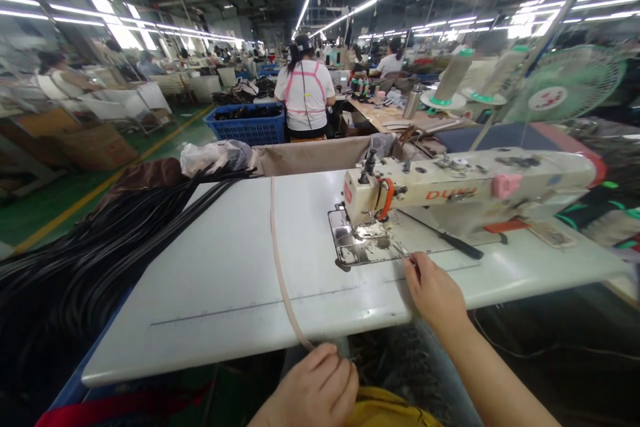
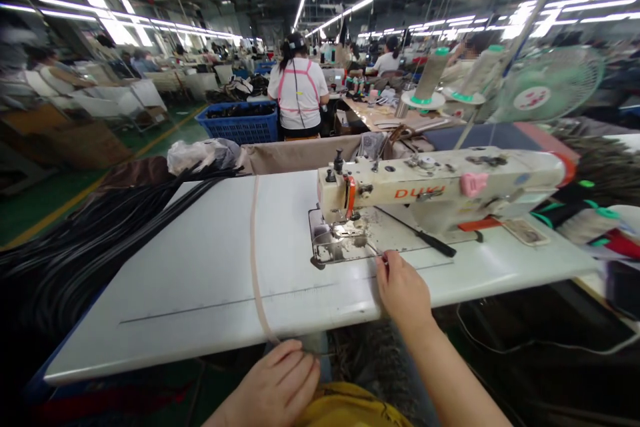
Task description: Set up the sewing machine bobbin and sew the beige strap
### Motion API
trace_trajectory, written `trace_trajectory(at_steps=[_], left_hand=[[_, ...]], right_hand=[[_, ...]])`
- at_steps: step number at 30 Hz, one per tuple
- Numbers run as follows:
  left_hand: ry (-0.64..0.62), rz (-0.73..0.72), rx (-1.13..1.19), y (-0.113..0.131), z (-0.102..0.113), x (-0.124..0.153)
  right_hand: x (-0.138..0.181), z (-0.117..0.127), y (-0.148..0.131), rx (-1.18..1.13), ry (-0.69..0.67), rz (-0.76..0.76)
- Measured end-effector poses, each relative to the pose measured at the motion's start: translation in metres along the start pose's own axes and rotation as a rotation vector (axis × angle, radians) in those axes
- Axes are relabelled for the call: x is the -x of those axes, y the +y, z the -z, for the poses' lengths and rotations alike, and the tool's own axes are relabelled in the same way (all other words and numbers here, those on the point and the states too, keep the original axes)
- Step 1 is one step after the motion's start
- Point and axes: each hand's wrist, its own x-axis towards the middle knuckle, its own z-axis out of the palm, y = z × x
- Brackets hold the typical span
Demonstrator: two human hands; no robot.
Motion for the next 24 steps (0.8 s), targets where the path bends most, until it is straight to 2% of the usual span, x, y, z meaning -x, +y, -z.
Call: trace_trajectory(at_steps=[4,7,11,14,17,21,24], left_hand=[[-0.134,0.334,-0.107,-0.026,0.005,-0.03],[-0.245,0.56,-0.193,-0.056,-0.004,-0.053],[-0.347,0.672,-0.249,-0.083,-0.03,-0.061],[-0.404,0.667,-0.27,-0.087,-0.044,-0.054],[-0.421,0.66,-0.304,-0.082,-0.046,-0.046],[-0.447,0.724,-0.333,-0.076,-0.04,-0.048],[-0.467,0.782,-0.345,-0.074,-0.036,-0.053]], right_hand=[[-0.012,-0.01,0.01,0.0,0.126,0.128],[-0.013,-0.016,0.01,-0.034,0.254,0.112],[-0.008,-0.019,0.011,-0.088,0.348,0.094],[-0.005,-0.017,0.013,-0.104,0.354,0.1],[-0.005,-0.013,0.007,-0.141,0.298,0.121],[-0.019,-0.004,-0.02,-0.247,0.067,0.165],[-0.035,0.005,-0.04,-0.275,-0.039,0.128]])
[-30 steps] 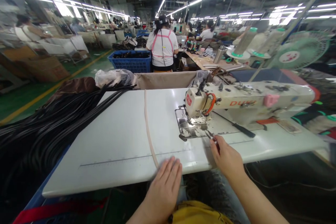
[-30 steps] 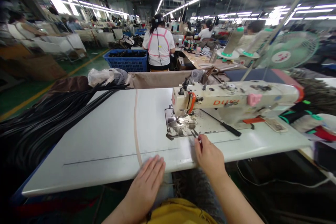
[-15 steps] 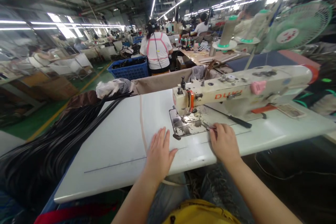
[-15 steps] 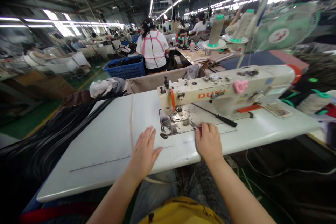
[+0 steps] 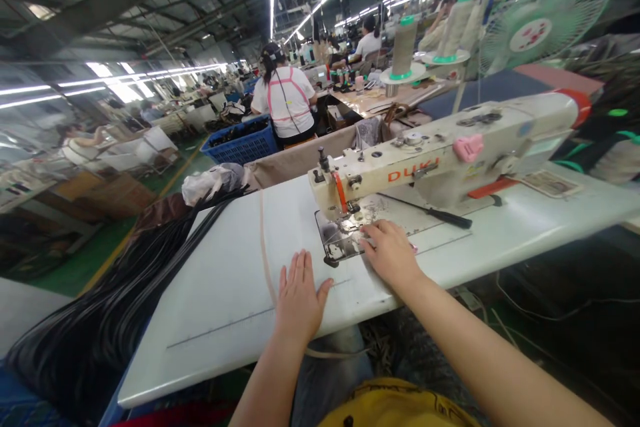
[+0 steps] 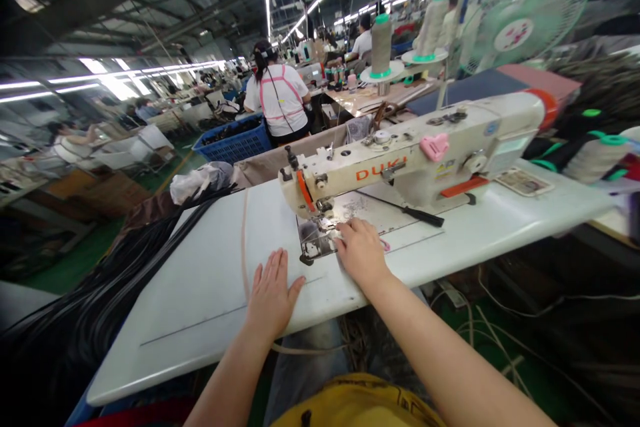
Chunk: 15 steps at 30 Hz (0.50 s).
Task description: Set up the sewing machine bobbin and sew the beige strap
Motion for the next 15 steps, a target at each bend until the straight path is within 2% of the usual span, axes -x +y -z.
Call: trace_trajectory(at_steps=[4,9,12,15], left_hand=[[-0.011,0.015,0.009,0.0,0.002,0.001],[-0.011,-0.015,0.036,-0.004,0.0,0.003],[-0.026,-0.053,0.053,-0.006,-0.001,0.003],[-0.036,-0.063,0.07,-0.008,-0.002,0.004]], right_hand=[[-0.007,0.011,0.002,0.092,-0.023,-0.064],[0.017,0.016,0.038,0.238,-0.05,-0.149],[0.027,0.015,0.051,0.224,-0.062,-0.13],[0.026,0.016,0.049,0.238,-0.066,-0.129]])
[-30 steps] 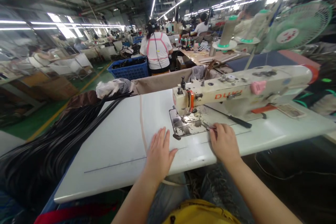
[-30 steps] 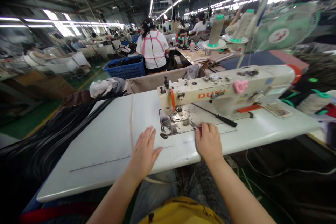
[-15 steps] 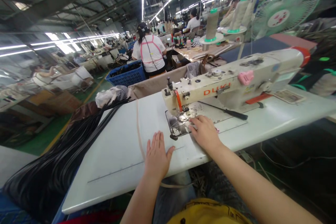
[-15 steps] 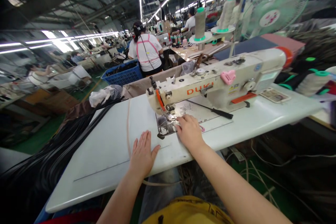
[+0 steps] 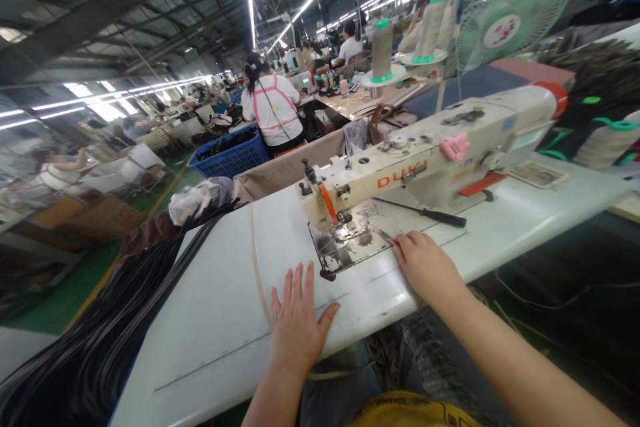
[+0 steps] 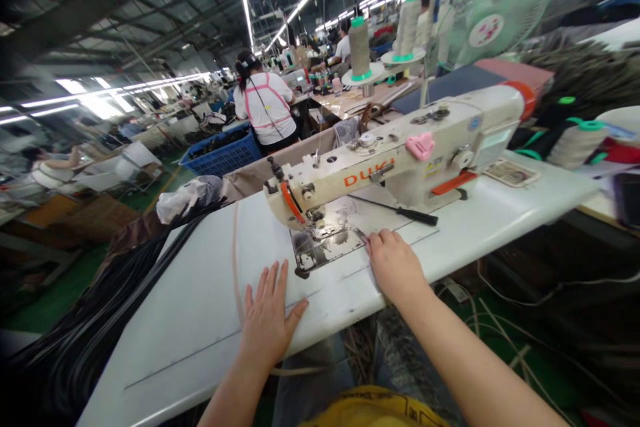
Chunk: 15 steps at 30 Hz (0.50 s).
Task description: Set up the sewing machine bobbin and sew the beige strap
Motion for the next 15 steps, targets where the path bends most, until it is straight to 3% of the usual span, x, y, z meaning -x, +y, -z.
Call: trace_trajectory(at_steps=[5,9,15], left_hand=[[-0.049,0.043,0.026,0.003,0.005,0.001],[-0.097,0.163,0.088,0.019,0.01,-0.006],[-0.019,0.241,0.011,0.047,-0.001,-0.011]], right_hand=[[-0.015,0.011,-0.028,-0.104,-0.111,-0.055],[-0.027,0.011,-0.054,-0.188,-0.184,-0.028],[-0.038,0.001,-0.073,-0.188,-0.214,0.004]])
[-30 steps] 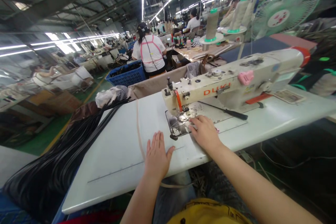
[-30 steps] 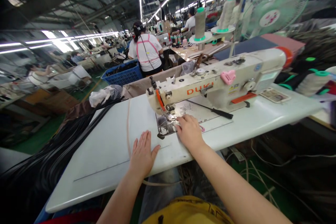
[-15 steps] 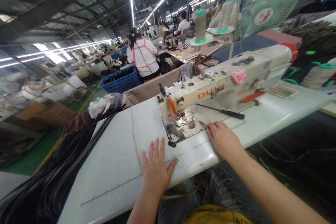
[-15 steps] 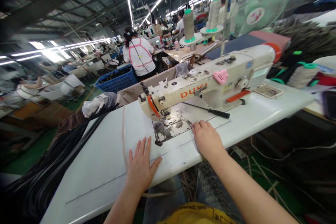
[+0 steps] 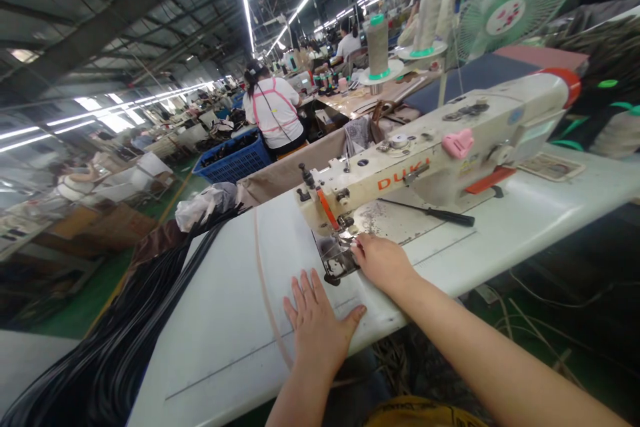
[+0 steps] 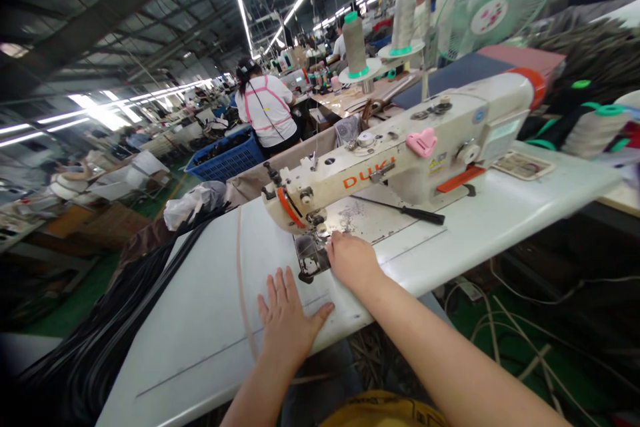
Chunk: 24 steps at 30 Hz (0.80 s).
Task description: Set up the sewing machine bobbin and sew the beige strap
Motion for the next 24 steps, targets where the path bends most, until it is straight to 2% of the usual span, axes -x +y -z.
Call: trace_trajectory(at_steps=[5,13,24], left_hand=[[0.079,-0.036,-0.013,-0.001,-0.0066,0.0059],[0.127,-0.061,0.003,-0.003,-0.0077,0.0079],[0.129,-0.07,-0.008,-0.0052,-0.0107,0.0076]], right_hand=[[-0.0052,-0.0013,-0.002,0.011,-0.002,-0.001],[-0.0084,-0.0046,-0.0025,0.035,-0.003,-0.012],[-0.0049,-0.0051,-0.0019,0.07,0.041,-0.031]])
